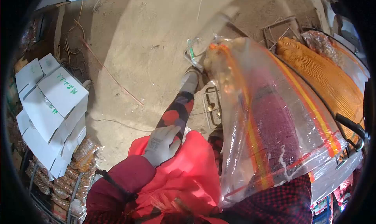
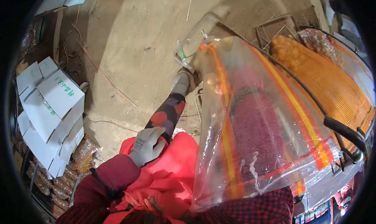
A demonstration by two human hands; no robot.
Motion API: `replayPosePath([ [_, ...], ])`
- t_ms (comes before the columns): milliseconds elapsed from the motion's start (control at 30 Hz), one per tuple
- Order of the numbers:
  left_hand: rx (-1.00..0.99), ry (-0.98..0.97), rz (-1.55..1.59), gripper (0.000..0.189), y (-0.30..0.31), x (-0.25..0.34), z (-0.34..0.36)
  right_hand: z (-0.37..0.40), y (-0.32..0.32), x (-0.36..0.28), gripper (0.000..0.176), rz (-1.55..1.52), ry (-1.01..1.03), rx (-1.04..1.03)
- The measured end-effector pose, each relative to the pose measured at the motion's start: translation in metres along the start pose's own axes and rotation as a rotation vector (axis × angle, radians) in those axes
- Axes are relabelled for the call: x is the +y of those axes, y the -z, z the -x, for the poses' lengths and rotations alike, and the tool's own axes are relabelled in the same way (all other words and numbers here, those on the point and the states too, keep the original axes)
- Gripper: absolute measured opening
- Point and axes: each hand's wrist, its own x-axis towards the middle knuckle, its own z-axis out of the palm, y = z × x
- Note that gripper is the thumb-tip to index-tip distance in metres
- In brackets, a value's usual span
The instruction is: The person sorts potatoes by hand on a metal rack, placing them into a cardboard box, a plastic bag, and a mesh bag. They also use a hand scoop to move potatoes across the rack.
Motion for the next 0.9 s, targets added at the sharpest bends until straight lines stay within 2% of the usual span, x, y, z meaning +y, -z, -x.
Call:
replayPosePath([
  [567, -0.095, 0.079, 0.030, 0.045, 0.006, -0.006, -0.007, -0.022, -0.021, 0.012, 0.027, -0.053, -0.078, -0.033],
  [633, -0.039, 0.020, 0.015, 0.045, 0.003, -0.010, -0.007, -0.021, -0.022, 0.012, 0.027, -0.057, -0.082, -0.035],
  [733, -0.070, 0.062, 0.027, 0.044, 0.010, -0.005, -0.010, -0.009, -0.010, 0.012, 0.027, -0.056, -0.066, -0.045],
  [900, -0.013, 0.006, 0.018, 0.042, 0.004, -0.009, -0.013, 0.040, -0.002, 0.041, 0.027, -0.032, -0.038, -0.038],
])
